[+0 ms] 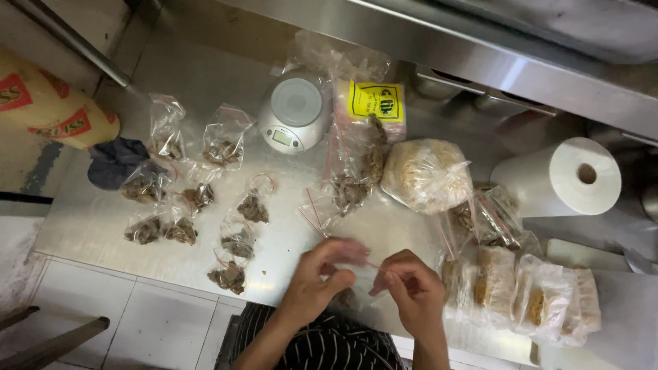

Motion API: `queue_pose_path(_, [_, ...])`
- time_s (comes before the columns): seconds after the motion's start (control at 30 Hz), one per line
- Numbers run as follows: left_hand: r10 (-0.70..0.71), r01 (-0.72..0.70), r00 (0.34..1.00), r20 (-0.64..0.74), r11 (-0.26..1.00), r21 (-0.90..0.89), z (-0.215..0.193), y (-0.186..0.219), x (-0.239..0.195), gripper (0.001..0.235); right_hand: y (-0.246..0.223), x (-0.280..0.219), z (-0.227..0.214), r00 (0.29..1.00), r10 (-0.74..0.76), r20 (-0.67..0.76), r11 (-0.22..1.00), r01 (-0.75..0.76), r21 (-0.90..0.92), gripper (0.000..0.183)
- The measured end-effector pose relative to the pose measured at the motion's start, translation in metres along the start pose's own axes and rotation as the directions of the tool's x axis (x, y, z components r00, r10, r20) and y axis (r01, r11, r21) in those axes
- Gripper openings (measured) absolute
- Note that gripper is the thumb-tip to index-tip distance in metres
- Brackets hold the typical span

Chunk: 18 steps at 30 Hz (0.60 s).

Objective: The person repeatedly places small portions of a brown crumbly food item into clear plastic zip-top bags on a stainless steel counter, then seals each bag. A digital scale, paper towels, and other packaged items are visible nearby.

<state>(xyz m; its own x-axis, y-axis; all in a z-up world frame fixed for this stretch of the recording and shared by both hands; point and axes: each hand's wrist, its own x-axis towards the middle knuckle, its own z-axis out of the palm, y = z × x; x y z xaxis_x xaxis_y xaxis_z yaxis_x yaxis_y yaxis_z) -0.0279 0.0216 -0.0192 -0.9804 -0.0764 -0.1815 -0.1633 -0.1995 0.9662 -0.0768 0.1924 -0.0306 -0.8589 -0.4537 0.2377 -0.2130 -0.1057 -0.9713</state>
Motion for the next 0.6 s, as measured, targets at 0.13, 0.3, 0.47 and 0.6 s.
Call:
queue_pose_path(0.13, [-0.086,0.062,0.921,0.381,0.995,0.076,-0.005,-0.03,0.005,0.034,0.025,0.001,-0.001,0.987,0.157,-0.031,0.97,-0.16,-0.184,0.008])
queue_pose_path(0.3, [-0.32,0.3,0.943,0.085,0.934,0.195,-0.007,-0.046,0.003,0.026,0.038,-0.004,-0.004,0.94,0.296,-0.168,0.94,-0.318,-0.124,0.006])
queue_pose_path(0.47, [-0.182,0.177,0.982,0.045,0.978,0.108,-0.008,-0.059,0.002,0.024,0.025,0.003,0.002,0.933,0.351,-0.081,0.901,-0.36,-0.241,0.007])
queue_pose_path(0.6, [-0.143,0.138,0.989,0.024,0.982,0.128,-0.01,-0.058,0.003,0.025,0.03,0.0,0.003,0.948,0.295,-0.122,0.891,-0.319,-0.323,0.007])
